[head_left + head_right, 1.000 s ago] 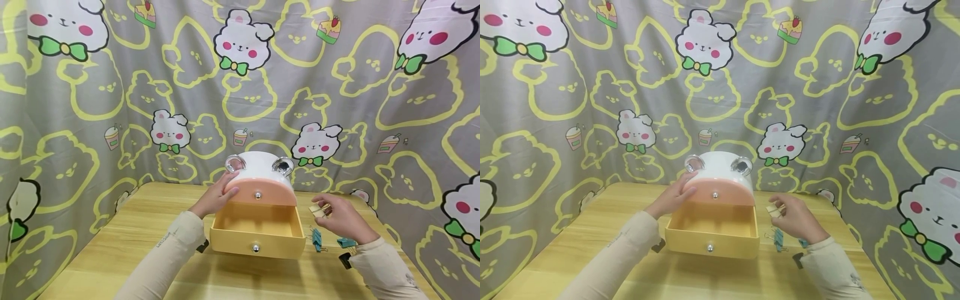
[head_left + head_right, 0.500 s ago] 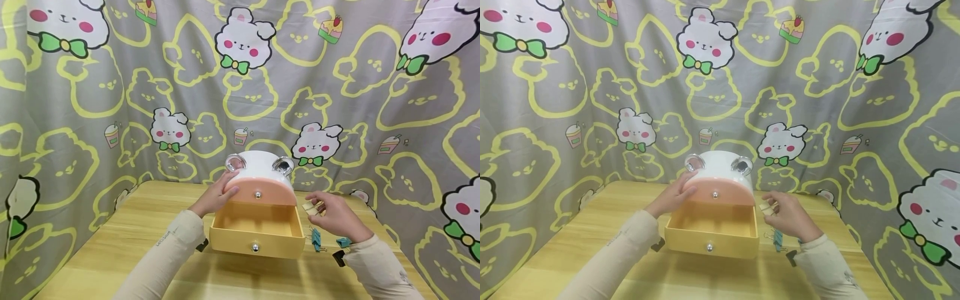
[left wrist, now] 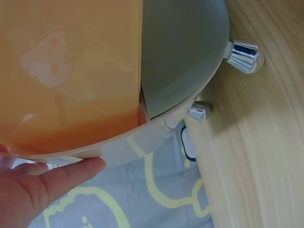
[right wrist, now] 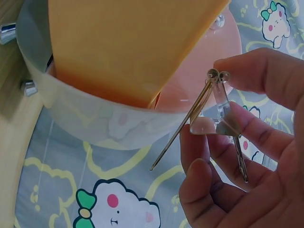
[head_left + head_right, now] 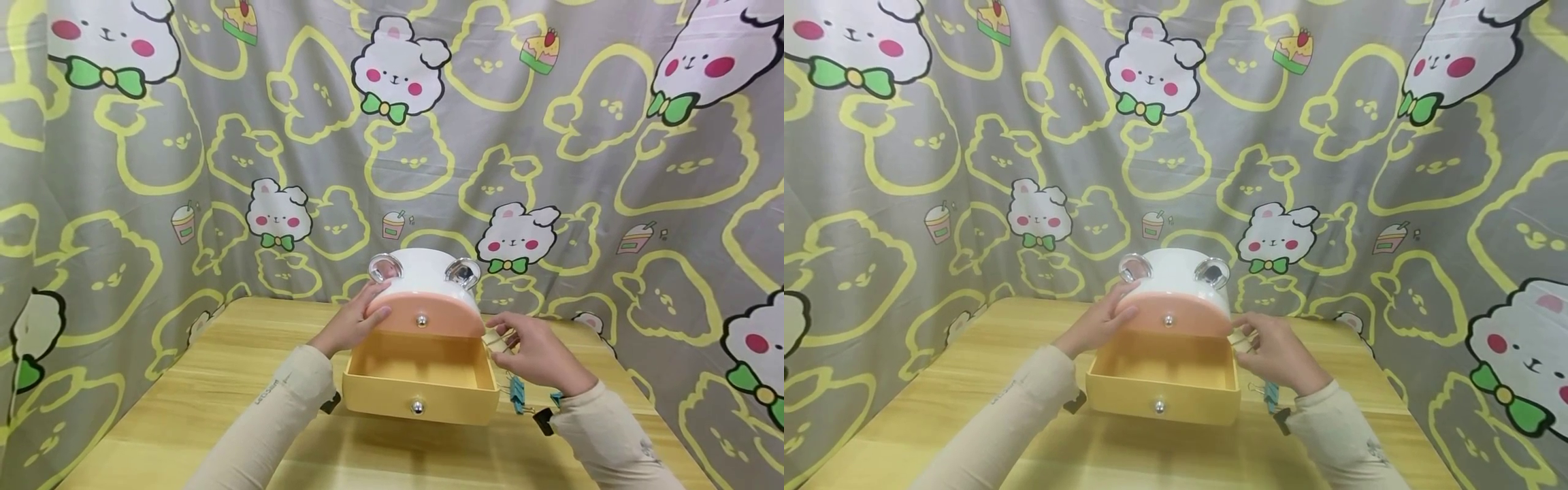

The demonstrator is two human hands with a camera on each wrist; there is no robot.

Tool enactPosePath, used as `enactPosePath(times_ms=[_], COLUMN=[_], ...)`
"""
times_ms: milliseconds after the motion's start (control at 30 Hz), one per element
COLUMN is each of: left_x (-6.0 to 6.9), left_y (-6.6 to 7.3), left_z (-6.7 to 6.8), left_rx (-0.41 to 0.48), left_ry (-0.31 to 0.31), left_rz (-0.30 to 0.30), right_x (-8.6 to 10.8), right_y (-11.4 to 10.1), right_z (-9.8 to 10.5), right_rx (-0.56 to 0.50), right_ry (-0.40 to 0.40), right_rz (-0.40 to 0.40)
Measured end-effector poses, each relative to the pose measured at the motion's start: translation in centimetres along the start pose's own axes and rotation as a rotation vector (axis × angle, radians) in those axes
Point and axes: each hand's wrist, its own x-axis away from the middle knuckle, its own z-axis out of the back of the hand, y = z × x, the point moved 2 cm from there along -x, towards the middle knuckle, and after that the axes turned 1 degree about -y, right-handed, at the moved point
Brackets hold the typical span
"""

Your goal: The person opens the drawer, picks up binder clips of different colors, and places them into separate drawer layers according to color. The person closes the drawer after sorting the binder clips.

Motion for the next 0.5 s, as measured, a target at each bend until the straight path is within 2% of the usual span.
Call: enactPosePath(times_ms=[500], left_x=[0.0], left_y=[-0.2], left_z=[-0.1], left_rx=[0.000], left_ry=[-0.002], left_rz=[0.011], right_x=[-0.6], right_y=[-1.3], right_z=[-0.7], right_rx=[-0.018], right_ry=[-0.009], right_rz=[0.031])
